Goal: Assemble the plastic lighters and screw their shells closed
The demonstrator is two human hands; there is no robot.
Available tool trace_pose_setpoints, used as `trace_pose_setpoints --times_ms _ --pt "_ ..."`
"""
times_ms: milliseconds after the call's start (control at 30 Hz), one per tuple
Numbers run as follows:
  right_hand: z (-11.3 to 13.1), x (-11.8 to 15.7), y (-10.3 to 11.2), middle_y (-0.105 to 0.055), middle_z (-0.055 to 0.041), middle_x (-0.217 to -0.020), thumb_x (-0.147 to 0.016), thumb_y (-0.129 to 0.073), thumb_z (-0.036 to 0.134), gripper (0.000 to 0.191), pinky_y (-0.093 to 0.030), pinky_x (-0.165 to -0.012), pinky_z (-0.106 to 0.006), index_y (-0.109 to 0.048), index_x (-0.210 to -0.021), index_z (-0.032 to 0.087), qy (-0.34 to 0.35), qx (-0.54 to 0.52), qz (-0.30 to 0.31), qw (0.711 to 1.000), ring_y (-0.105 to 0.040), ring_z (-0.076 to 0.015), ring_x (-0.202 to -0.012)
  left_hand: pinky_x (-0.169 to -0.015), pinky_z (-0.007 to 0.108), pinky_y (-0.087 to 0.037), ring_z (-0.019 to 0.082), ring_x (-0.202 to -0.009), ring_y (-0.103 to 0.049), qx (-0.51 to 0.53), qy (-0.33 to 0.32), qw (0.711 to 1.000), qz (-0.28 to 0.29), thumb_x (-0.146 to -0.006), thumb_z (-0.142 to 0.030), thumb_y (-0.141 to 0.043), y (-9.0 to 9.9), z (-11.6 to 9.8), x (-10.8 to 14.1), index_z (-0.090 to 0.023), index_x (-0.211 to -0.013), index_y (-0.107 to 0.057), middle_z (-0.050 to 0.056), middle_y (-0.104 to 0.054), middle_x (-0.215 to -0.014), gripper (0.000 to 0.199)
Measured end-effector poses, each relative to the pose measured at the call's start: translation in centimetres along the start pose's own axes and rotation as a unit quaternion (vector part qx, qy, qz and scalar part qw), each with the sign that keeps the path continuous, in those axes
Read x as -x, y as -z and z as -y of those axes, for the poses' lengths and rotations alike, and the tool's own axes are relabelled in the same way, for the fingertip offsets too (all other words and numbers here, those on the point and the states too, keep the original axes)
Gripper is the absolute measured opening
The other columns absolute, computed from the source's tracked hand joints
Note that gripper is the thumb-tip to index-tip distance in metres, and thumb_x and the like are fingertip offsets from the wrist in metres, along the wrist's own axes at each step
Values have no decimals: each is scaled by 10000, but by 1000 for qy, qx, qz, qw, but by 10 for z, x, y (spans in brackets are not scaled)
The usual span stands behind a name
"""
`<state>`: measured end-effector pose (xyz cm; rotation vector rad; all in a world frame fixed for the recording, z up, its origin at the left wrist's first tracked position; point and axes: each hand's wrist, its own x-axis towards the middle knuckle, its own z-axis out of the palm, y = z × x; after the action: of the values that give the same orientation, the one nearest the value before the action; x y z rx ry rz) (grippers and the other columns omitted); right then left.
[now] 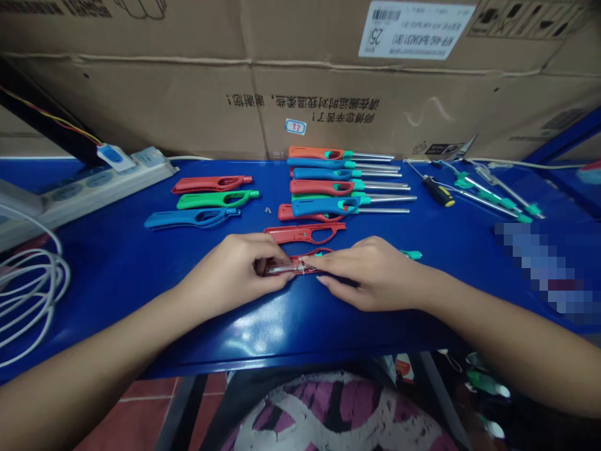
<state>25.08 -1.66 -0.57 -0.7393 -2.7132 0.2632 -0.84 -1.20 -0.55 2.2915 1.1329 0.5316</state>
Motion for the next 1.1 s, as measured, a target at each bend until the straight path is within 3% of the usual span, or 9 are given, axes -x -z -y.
trace_pose_setpoints --times_ms 133,300,433,600,700,833,1100 --pt "3 2 0 -787 -18 -1066 -1012 -496 288 369 -412 -566 -309 -619 -1339 169 14 39 36 998 -751 -178 -793 -576 228 -430 106 -631 -572 -10 -13 1000 -1 -878 -322 -716 0 1 1 -213 -886 -768 -4 -693 -779 121" --pt "-2 1 11 -733 -14 -1205 -1009 -498 239 318 -444 -671 -271 -616 -1303 217 -13 -3 12 1000 -709 -163 -999 -594 257 -439 133 -672 -585 -56 -33 997 -31 -877 -355 -719 0 1 3 -202 -937 -740 12 -689 -834 166" --pt "-9 -2 21 -700 -40 -1047 -964 -542 202 154 -447 -715 -266 -667 -1053 180 -93 -60 17 994 -650 -156 -907 -770 318 -502 193 -875 -620 -86 -103 989 -55 -897 -328 -701 1 -3 3 -194 -1024 -709 42 -704 -970 185" --pt "-12 -4 22 -645 -9 -944 -879 -646 164 76 -390 -633 -246 -634 -951 185 -169 -133 74 974 -544 -114 -727 -960 377 -501 219 -1088 -598 -76 -163 983 -32 -952 -208 -620 -9 -2 2 -177 -1160 -669 80 -678 -1149 216" --pt "-14 -4 21 -634 0 -908 -869 -641 119 62 -380 -643 -243 -627 -893 175 -173 -155 77 970 -510 -96 -681 -998 374 -499 207 -1137 -600 -59 -166 984 -18 -969 -166 -591 -17 2 2 -186 -1186 -654 78 -661 -1196 227" --pt "-14 -5 21 -640 -2 -905 -871 -647 122 93 -374 -649 -244 -636 -949 170 -170 -153 80 970 -515 -105 -698 -1010 334 -504 187 -1168 -595 -40 -184 982 0 -984 -123 -558 -20 4 3 -182 -1234 -633 78 -641 -1215 267" --pt "-14 -5 20 -630 1 -868 -868 -636 114 60 -367 -638 -238 -634 -897 166 -166 -165 81 969 -516 -108 -711 -1003 306 -503 180 -1163 -595 -43 -199 979 -13 -984 -121 -565 -21 4 2 -177 -1239 -628 85 -626 -1211 268"
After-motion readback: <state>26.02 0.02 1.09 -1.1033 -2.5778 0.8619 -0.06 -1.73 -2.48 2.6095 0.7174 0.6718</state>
